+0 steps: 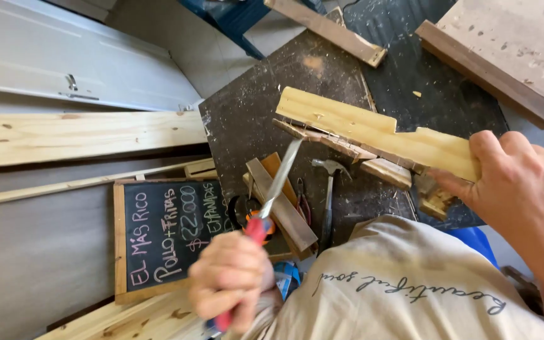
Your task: Using a chisel and hammer to pry apart and clean wooden slats from a crate on a workbench.
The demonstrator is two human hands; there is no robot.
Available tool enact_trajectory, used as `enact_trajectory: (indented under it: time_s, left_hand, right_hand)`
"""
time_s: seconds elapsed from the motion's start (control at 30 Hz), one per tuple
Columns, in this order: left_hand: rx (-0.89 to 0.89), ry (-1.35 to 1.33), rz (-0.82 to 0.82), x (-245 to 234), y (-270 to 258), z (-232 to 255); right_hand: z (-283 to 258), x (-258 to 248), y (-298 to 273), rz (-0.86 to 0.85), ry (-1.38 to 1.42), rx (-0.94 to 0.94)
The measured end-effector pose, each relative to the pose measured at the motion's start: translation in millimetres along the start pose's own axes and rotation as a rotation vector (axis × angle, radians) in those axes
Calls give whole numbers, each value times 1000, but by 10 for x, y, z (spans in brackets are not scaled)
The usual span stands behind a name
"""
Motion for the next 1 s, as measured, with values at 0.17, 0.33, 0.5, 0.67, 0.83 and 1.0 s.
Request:
enact_trajectory:
  time_s: [0.17,0.33,0.5,0.67,0.83,1.0]
  left_hand:
    - [-116,314,-262,-141,-312,-452]
    - [-453,450,-737,9,-2006,-1612]
    - [-371,645,-800,115,-3151,-1971]
    - [-447,725,-740,159,-3739,-2167]
    - [-572,714,-823,335,-4117,-2314]
    - [-677,426,-259,463,-2996,-1919]
  right_hand:
    - [122,137,-21,110,166,-62]
    - [239,200,-66,120,506,-53]
    - [301,74,-90,142,593,-68]
    - [241,-81,-223,148,236,-61]
    - [171,-172,-340,13,-152,77]
    - [91,-235,-357,38,-120,75]
Point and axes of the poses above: each hand's wrist, its own y-axis towards the middle knuckle, its own x-axis out of the palm, z = x × y, the point moved 9 cm from there along y, towards the middle knuckle, and after that the axes turned 1 degree about x, right-handed, at the moved point
